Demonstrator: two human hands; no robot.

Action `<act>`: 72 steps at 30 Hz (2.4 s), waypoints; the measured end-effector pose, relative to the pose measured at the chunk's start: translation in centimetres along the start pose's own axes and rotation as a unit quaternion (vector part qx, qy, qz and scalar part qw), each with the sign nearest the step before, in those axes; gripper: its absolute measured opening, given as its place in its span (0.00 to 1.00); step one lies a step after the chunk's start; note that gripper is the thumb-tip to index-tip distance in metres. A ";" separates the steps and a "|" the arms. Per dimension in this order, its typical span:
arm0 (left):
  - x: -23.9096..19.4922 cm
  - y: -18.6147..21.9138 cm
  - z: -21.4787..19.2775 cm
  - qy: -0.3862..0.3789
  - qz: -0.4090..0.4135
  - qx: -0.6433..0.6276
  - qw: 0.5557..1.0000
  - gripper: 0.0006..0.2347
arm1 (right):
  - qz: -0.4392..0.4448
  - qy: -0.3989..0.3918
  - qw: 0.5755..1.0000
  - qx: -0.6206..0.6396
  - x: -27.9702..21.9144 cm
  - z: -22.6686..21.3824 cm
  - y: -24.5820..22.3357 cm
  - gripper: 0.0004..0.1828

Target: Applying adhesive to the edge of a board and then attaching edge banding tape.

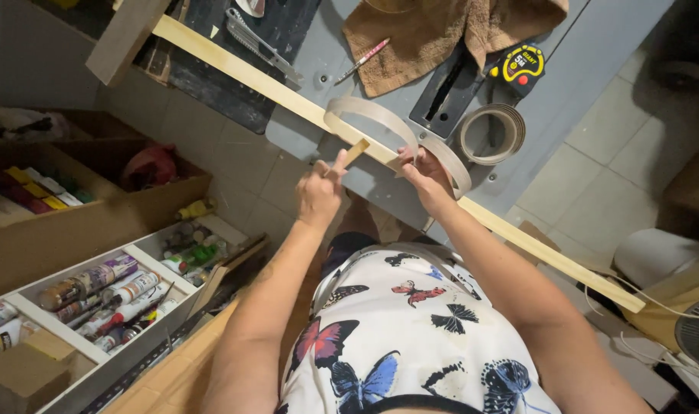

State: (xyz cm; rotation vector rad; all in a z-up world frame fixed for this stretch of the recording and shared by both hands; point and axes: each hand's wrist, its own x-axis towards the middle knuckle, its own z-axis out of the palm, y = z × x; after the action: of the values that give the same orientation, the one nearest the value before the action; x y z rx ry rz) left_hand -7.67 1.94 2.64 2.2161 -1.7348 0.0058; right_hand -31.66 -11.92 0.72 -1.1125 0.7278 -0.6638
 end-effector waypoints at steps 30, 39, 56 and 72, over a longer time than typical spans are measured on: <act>-2.0 2.8 0.9 -0.046 -0.019 -0.029 0.998 0.20 | 0.018 -0.008 1.000 -0.006 -0.4 1.0 -2.1 0.08; -3.7 3.3 1.8 0.006 -0.052 -0.067 0.996 0.20 | -0.027 0.015 0.999 0.015 0.0 0.8 -0.9 0.06; -4.0 7.1 3.0 -0.053 -0.039 -0.065 0.996 0.25 | -0.027 0.001 1.000 0.005 -0.7 1.7 -3.1 0.09; -1.3 4.0 1.5 -0.105 -0.357 -0.265 0.890 0.08 | -0.041 0.000 0.999 -0.012 0.0 0.3 -0.5 0.08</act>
State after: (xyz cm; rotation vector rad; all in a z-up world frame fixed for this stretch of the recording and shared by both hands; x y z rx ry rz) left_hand -12.12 1.96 1.96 2.3103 -0.7514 -0.7987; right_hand -31.53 -11.92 1.27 -1.1692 0.6939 -0.7266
